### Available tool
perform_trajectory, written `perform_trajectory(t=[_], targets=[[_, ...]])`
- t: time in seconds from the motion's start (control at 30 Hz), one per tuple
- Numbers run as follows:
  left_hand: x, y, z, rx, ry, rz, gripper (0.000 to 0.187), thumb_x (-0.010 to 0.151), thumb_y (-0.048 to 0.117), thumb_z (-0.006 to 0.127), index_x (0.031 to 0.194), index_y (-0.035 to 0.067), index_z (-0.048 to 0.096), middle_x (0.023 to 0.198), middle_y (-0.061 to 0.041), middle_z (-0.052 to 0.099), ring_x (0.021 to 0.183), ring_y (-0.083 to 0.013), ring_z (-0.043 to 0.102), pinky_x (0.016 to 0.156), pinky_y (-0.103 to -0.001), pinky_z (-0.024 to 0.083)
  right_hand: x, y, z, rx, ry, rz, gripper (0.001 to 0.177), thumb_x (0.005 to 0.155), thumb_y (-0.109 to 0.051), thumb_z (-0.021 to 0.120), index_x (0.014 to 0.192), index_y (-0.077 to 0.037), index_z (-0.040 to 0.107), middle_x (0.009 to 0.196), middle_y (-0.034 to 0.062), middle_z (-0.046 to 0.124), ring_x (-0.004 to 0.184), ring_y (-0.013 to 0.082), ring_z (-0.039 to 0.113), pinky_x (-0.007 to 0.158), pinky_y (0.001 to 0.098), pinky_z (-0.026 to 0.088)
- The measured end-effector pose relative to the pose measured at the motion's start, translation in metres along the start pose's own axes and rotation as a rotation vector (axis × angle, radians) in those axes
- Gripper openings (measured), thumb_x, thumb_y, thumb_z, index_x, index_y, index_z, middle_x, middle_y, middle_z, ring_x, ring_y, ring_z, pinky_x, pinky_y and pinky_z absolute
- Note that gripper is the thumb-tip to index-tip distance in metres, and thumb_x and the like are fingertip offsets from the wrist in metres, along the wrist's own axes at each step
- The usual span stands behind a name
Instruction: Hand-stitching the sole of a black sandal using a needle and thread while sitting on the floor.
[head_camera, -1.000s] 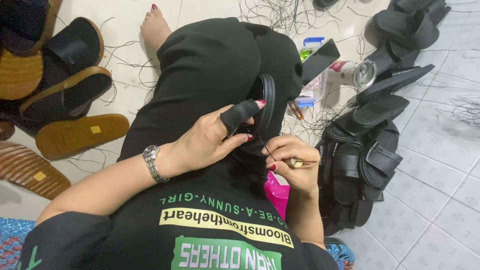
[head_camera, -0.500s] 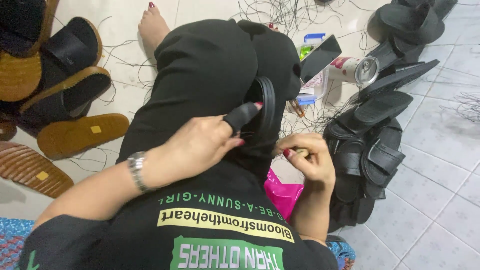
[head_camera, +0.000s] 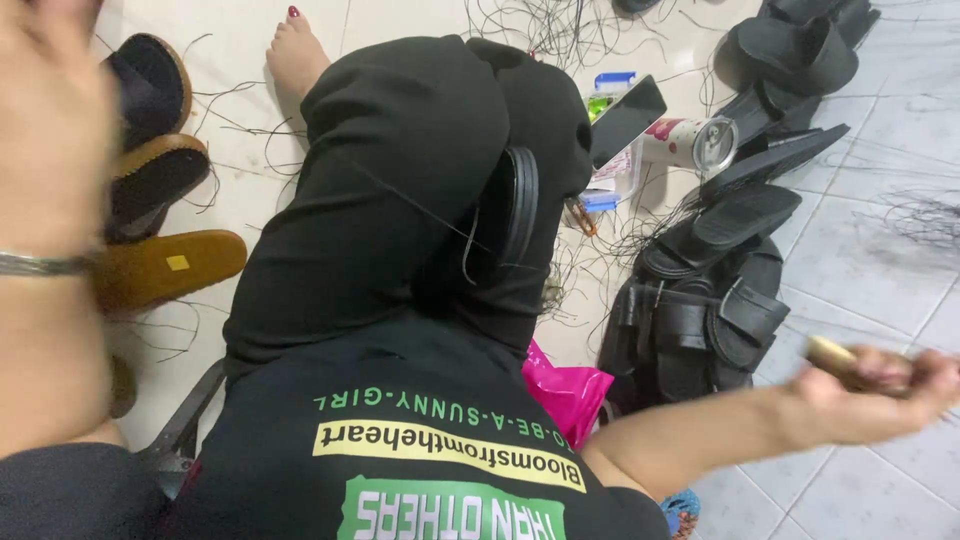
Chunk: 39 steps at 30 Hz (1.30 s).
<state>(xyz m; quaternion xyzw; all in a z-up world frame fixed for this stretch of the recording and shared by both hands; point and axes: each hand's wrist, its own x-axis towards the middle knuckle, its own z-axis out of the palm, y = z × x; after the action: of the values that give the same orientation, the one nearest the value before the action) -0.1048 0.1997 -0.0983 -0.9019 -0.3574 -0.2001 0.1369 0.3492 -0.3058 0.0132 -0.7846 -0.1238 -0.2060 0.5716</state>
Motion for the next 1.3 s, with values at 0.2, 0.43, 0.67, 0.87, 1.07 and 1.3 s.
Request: perform_trajectory(t=[0.2, 0.43, 0.67, 0.87, 1.07, 1.3], targets=[[0.047, 0.093, -0.065, -0.137, -0.004, 0.392, 0.025, 0.113, 0.032, 0.083, 0.101, 0.012, 0.073, 0.105, -0.007, 0.071, 0.08, -0.0152, 0.06, 0.086, -0.028, 0.055, -0.041, -0.038, 0.054, -0.35, -0.162, -0.499, 0.061, 0.079, 0.031, 0.046, 0.136, 0.01, 0.055, 0.119, 0.0308, 0.065, 0.08, 0.0321, 0.06, 0.066, 0.0362, 0.051], [0.099, 0.16, -0.107, -0.963, -1.373, 0.367, 0.048, 0.098, 0.046, 0.057, 0.077, 0.004, 0.065, 0.064, -0.016, 0.069, 0.059, -0.0357, 0.069, 0.056, -0.043, 0.053, -0.175, -0.108, 0.137, -0.082, -1.161, 0.017, 0.019, 0.081, -0.015, 0.082, 0.096, -0.006, 0.074, 0.069, 0.0024, 0.068, 0.051, 0.0123, 0.057, 0.05, 0.0227, 0.046], [0.073, 0.214, -0.1, -2.271, -1.078, -0.917, 0.049, 0.103, 0.019, 0.059, 0.057, 0.016, 0.045, 0.044, 0.008, 0.027, 0.03, -0.0006, 0.022, 0.025, -0.016, 0.017, -0.215, -0.087, 0.141, 0.326, -0.85, 0.45, 0.026, 0.09, -0.009, 0.073, 0.065, -0.003, 0.065, 0.047, 0.0016, 0.051, 0.046, 0.0064, 0.039, 0.047, 0.0214, 0.038], [0.049, 0.249, -0.077, -2.248, -0.716, -0.966, 0.029, 0.105, 0.02, 0.055, 0.092, -0.001, 0.07, 0.044, 0.007, 0.03, 0.03, 0.0012, 0.029, 0.025, -0.016, 0.026, -0.211, -0.093, 0.157, 0.253, -0.785, 0.272, 0.026, 0.089, -0.005, 0.076, 0.065, -0.005, 0.066, 0.052, 0.003, 0.056, 0.05, 0.0053, 0.04, 0.05, 0.0223, 0.038], [0.061, 0.182, -0.111, -2.002, -1.493, -0.718, 0.029, 0.101, 0.021, 0.059, 0.086, 0.001, 0.072, 0.069, -0.009, 0.073, 0.03, -0.0034, 0.041, 0.027, -0.017, 0.029, -0.172, -0.162, 0.131, 0.254, -1.474, -0.047, 0.013, 0.088, -0.008, 0.071, 0.074, -0.008, 0.073, 0.052, 0.0105, 0.062, 0.041, 0.0327, 0.06, 0.042, 0.0402, 0.05], [0.067, 0.005, -0.026, -1.151, -1.108, -0.094, 0.03, 0.095, 0.019, 0.056, 0.113, 0.016, 0.079, 0.039, -0.005, 0.045, 0.031, -0.0139, 0.037, 0.03, -0.029, 0.025, -0.109, -0.154, 0.121, 0.41, -1.77, -0.249, 0.033, 0.089, -0.003, 0.058, 0.121, 0.003, 0.063, 0.119, 0.017, 0.071, 0.101, 0.0288, 0.075, 0.092, 0.0379, 0.061]])
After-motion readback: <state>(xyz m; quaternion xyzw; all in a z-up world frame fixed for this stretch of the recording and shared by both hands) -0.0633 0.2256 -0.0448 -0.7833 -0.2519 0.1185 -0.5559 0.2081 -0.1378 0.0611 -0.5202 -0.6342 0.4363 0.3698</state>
